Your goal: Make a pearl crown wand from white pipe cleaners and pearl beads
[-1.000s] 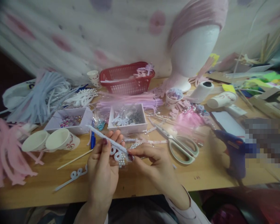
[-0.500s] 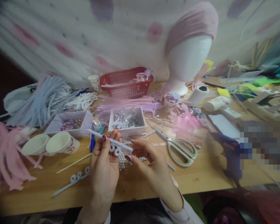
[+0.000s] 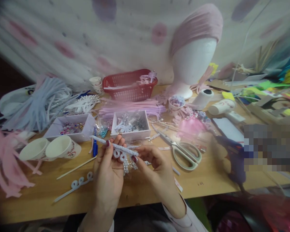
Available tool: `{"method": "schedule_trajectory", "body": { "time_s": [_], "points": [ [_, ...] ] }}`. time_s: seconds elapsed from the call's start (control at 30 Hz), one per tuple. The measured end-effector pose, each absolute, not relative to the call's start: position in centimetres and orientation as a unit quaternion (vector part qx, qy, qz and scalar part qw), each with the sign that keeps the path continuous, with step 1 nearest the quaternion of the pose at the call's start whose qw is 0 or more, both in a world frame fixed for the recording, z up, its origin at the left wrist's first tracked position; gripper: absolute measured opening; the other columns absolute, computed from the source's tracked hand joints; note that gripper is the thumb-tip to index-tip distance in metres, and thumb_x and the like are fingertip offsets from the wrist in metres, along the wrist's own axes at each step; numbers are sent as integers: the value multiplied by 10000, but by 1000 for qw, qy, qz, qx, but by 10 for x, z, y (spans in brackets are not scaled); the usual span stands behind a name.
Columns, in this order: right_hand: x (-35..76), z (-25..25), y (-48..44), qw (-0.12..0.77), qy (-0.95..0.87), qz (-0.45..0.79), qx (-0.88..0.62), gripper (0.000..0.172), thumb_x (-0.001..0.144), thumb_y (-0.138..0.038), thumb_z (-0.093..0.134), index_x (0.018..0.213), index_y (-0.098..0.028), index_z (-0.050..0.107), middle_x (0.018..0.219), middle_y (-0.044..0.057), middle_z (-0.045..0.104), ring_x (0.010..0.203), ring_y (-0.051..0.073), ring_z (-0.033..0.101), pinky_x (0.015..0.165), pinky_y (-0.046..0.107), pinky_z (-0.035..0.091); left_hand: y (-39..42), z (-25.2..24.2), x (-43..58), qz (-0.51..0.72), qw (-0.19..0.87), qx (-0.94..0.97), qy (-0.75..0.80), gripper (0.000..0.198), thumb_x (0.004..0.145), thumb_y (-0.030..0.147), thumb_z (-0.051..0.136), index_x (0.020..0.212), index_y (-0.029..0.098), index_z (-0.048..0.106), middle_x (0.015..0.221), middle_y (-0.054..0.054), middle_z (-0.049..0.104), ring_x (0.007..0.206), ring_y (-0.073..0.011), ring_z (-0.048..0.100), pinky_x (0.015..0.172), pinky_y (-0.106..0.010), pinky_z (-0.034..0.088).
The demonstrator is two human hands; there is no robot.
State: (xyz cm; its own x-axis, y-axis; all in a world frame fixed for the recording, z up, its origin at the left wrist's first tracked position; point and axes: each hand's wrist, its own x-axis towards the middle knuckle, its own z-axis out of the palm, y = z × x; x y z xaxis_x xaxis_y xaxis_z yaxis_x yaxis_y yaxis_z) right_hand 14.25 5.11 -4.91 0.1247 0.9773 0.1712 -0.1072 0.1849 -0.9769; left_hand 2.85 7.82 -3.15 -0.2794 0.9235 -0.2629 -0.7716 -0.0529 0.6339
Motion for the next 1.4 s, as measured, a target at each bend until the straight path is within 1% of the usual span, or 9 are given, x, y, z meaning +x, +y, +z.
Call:
{"method": "schedule_trajectory", "body": {
  "time_s": [0.2,0.43,0.6,0.7,0.8,0.9,1.0,1.2,1.4],
  "points": [
    [144,-48,48,597,-490,439,-459,155,861,-184,709,997,-259,698,911,-13,707,803,82,664,742,137,546,78,-31,27,720,585,96,362,75,766,204,788,827,170,764,924,-50,806,836,-155,761,756,-208,597],
    [144,-45,50,608,-470,451,-453,176,835,-165,729,983,-260,717,871,-16,713,789,83,681,729,131,557,79,-30,27,723,575,106,368,126,720,235,832,815,182,770,905,-36,807,830,-143,756,760,-192,590],
    [145,-47,52,613,-467,455,-447,177,800,-168,760,943,-272,747,852,-17,734,760,90,690,724,148,571,78,-32,28,712,578,120,380,149,728,278,834,833,193,771,910,-35,805,839,-135,754,749,-173,579],
    [146,-47,54,611,-475,444,-452,178,785,-169,767,928,-275,768,840,-10,749,733,100,696,689,157,578,76,-33,27,706,586,124,379,171,708,294,848,826,198,769,909,-35,805,830,-141,755,724,-176,581],
    [146,-46,56,609,-481,432,-459,121,776,-192,771,884,-244,781,813,15,753,703,126,699,634,183,587,75,-33,26,698,596,125,376,186,687,300,862,812,198,769,900,-42,804,814,-155,757,707,-189,587],
    [147,-43,59,607,-475,434,-467,49,768,-228,779,814,-214,781,756,27,743,599,125,666,536,195,578,75,-35,25,682,614,130,377,199,678,315,866,810,199,772,879,-50,801,799,-160,754,695,-203,591],
    [148,-41,61,609,-460,436,-476,67,756,-268,792,782,-208,780,725,29,740,525,117,632,485,211,581,73,-37,22,655,628,149,393,253,663,323,874,860,194,781,893,-58,794,779,-139,736,661,-183,579],
    [154,-42,61,619,-449,447,-465,65,750,-242,800,809,-216,793,759,36,751,574,130,664,515,213,594,70,-37,17,608,636,212,425,387,567,238,922,920,172,779,884,-44,783,817,-130,721,726,-172,569],
    [158,-43,61,618,-465,444,-453,68,754,-233,798,822,-229,804,786,45,755,624,151,673,529,237,585,72,-36,17,629,614,213,426,354,551,230,928,855,157,763,826,-48,783,748,-121,721,690,-173,577]
  ]
}}
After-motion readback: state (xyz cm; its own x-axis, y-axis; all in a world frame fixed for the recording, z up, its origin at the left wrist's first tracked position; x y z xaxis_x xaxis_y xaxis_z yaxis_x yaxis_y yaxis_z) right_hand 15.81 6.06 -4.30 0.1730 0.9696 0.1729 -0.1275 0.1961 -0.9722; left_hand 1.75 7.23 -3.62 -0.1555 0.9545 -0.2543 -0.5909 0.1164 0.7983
